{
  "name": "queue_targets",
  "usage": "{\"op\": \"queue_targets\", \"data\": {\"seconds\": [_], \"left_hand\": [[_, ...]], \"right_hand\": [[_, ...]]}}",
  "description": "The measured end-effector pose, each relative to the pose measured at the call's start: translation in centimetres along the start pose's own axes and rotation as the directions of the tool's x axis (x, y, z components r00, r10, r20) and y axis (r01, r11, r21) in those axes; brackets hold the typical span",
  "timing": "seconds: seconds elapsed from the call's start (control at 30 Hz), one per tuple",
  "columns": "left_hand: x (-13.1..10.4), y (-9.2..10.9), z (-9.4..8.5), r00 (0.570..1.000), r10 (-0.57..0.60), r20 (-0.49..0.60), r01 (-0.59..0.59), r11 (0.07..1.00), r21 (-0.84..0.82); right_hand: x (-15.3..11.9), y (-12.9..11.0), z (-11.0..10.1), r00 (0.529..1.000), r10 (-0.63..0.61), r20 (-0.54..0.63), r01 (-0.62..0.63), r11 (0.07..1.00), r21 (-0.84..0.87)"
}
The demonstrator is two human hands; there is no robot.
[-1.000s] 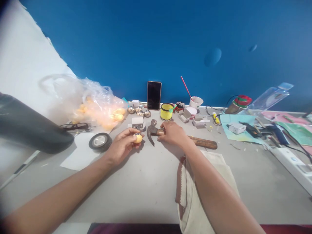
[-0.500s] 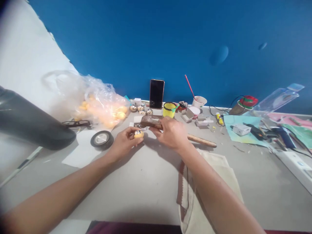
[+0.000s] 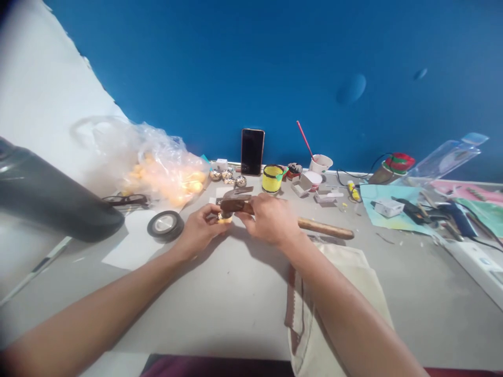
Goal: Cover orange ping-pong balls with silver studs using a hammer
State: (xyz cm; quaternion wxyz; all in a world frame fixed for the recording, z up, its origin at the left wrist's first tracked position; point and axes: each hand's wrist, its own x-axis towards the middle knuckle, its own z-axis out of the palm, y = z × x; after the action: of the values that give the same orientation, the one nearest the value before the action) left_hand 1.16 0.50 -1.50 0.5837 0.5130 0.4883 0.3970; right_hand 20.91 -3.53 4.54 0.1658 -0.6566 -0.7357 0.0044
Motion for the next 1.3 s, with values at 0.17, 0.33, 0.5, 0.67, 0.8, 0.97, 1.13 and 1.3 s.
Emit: {"op": "queue_targets", "data": {"seconds": [0.17, 0.33, 0.5, 0.67, 0.8, 0.97, 1.13, 1.3], "left_hand": [[0.1, -0.3, -0.1, 1.0, 0.014, -0.009, -0.014, 1.0, -0.017], [-0.1, 0.0, 0.0, 1.0, 0.005, 0.004, -0.005, 0.999, 0.032], [-0.3, 0.2, 0.1, 1.0, 0.026, -0.002, -0.026, 0.999, 0.032], [-0.6, 0.4, 0.0, 0.998, 0.031, 0.049, -0.033, 0.998, 0.052], [-1.3, 0.4, 0.2, 0.983, 0.045, 0.178, -0.054, 0.998, 0.044], [-1.7, 0.4, 0.4, 0.96, 0.069, 0.27, -0.092, 0.993, 0.075], [-1.3, 0.7, 0.1, 0.973, 0.043, 0.226, -0.05, 0.998, 0.029], [-1.3, 0.9, 0.1, 0.97, 0.041, 0.239, -0.049, 0.998, 0.028]], "right_hand": [[-0.2, -0.3, -0.2, 0.997, -0.011, -0.075, 0.009, 1.0, -0.025], [-0.2, -0.4, -0.5, 0.999, -0.022, -0.039, 0.02, 0.999, -0.048], [-0.2, -0.3, -0.6, 0.998, -0.036, -0.059, 0.033, 0.998, -0.057], [0.0, 0.3, -0.3, 0.997, 0.008, -0.08, -0.015, 0.995, -0.095], [0.6, 1.4, 0.5, 0.977, 0.171, -0.131, -0.185, 0.978, -0.1], [1.5, 2.5, 2.1, 0.976, 0.208, 0.07, -0.202, 0.975, -0.093], [1.7, 3.4, 3.4, 0.979, 0.171, 0.112, -0.159, 0.981, -0.109], [1.6, 3.8, 3.4, 0.966, 0.14, 0.215, -0.139, 0.99, -0.019]]}}
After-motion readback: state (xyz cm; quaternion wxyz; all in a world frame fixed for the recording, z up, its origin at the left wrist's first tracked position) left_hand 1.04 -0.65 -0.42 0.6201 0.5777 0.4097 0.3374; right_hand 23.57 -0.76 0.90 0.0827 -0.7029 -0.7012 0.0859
